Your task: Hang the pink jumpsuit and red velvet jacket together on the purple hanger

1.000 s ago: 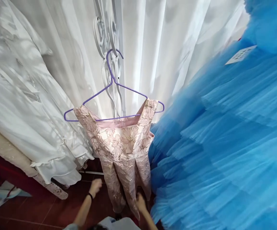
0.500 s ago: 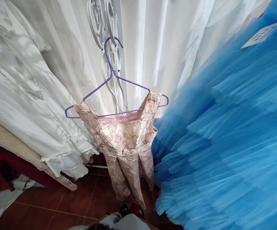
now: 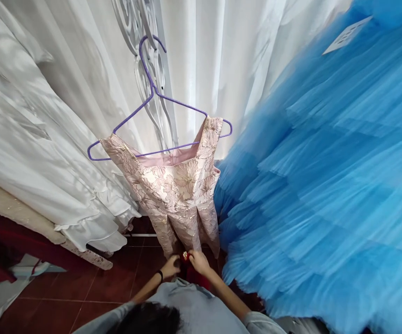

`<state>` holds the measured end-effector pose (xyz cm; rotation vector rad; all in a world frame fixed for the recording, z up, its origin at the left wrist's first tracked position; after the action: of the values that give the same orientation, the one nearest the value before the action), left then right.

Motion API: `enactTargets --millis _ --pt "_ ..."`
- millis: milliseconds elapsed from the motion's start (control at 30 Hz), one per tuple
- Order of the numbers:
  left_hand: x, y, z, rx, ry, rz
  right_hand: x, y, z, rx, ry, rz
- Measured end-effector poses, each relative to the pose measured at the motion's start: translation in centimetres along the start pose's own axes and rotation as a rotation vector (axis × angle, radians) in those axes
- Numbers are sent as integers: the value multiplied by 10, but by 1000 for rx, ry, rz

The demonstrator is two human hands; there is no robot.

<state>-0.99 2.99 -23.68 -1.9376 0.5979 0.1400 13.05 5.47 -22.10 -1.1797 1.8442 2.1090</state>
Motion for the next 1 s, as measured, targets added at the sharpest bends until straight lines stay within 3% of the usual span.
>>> enactTargets --millis 133,300,533,667,767,800,867,933,1000 --pt "-20 1 24 15 -71 2 -49 23 14 -65 -77 141" --pt "-28 -30 20 110 -165 3 -131 84 3 -137 -137 328" --pt "-32 -56 11 135 -313 -151 -262 180 -51 -229 -654 639" --pt "-58 -81 18 130 -375 -346 -305 210 -73 -299 -813 508" --pt "-105 -98 9 63 -499 -540 -334 213 -85 -283 -920 198" --pt "-124 -103 0 41 -528 -603 -341 209 -85 -246 -890 101" --pt "-159 -114 -25 12 -531 -704 -346 195 -78 -152 -672 -91" --pt "-188 -127 -58 4 -491 -776 -335 175 -63 -83 -330 -320" --pt "-206 -144 -92 23 -447 -842 -309 157 -44 -53 2 -528"
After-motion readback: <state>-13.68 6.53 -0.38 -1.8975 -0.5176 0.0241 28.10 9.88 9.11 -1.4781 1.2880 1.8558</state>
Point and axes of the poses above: each hand's wrist, its own z-axis towards the middle knuckle, its own x-axis out of the palm, y = z × x, the point moved 5 cm from there along z, towards the middle knuckle, and after that the axes turned 13 degrees about -x, right-handed, at the moved point
